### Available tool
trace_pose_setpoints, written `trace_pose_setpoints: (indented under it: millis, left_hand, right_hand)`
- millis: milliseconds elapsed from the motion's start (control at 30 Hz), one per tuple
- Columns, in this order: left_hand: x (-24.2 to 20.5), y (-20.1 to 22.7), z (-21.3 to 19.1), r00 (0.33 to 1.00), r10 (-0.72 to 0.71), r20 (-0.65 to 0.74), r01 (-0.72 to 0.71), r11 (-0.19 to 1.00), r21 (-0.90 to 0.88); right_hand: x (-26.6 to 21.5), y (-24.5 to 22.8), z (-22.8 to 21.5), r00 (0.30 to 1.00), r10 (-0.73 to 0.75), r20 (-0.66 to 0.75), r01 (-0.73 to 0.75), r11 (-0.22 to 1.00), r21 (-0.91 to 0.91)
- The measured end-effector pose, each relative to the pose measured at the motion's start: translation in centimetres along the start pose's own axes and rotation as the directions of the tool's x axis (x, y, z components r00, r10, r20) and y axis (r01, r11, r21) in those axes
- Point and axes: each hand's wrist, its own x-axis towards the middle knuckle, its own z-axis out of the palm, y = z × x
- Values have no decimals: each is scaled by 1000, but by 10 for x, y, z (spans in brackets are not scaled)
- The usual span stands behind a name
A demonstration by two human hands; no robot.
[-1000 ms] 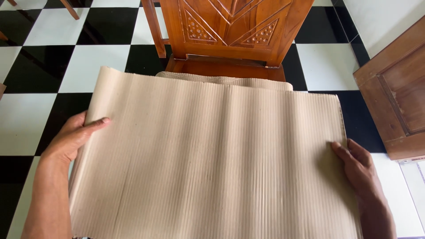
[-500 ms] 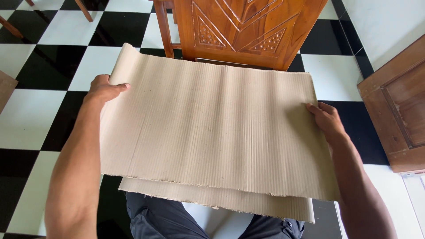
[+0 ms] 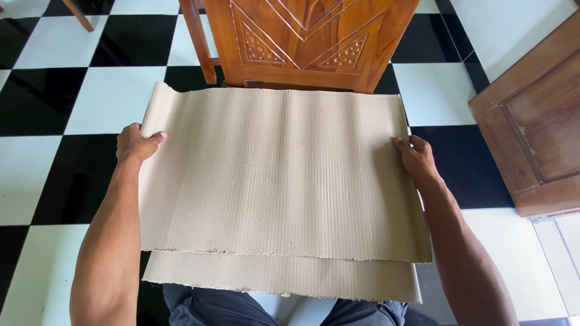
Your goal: Cutting cardboard to size and fitting it onto a wooden chair seat
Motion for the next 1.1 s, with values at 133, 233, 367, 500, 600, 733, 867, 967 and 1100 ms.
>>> trace_pose_setpoints:
  millis: [133,233,367,500,600,733,867,967,1100]
  left_hand:
    - [-3,6,-9,1000,-6,13,6,1000,-15]
    - [1,3,-16,1000,6,-1,-6,1000,-16]
    - [-17,22,-39,999,31,6,-31,999,-45]
    - [-22,27,-41,999,48,20,-47,998,-45]
    - [-24,35,-43,998,60,15,-59,996,-68]
    - [-21,34,-36,997,67,31,-64,995,-78]
    - [-15,22,-16,998,46,45,-43,996,-73]
    - [-21,24,-13,998,47,49,-44,997,-56]
    - [-20,22,-10,999,42,34,-41,998,-41]
  right_hand:
    - [7,5,-1,1000,29,8,-30,1000,3]
    - [6,1,-5,999,33,19,-32,999,-29]
    - [1,-7,-12,999,44,23,-44,999,-8]
    - [2,2,-21,999,43,20,-43,999,-11]
    - [-4,-7,-26,1000,9,-3,-9,1000,-17]
    - [-6,-2,-20,1000,5,14,-5,1000,-4]
    - [-7,11,-10,997,61,41,-63,996,60]
    - [9,25,-14,996,74,44,-77,994,80]
    - [8,20,-12,993,108,54,-112,991,79]
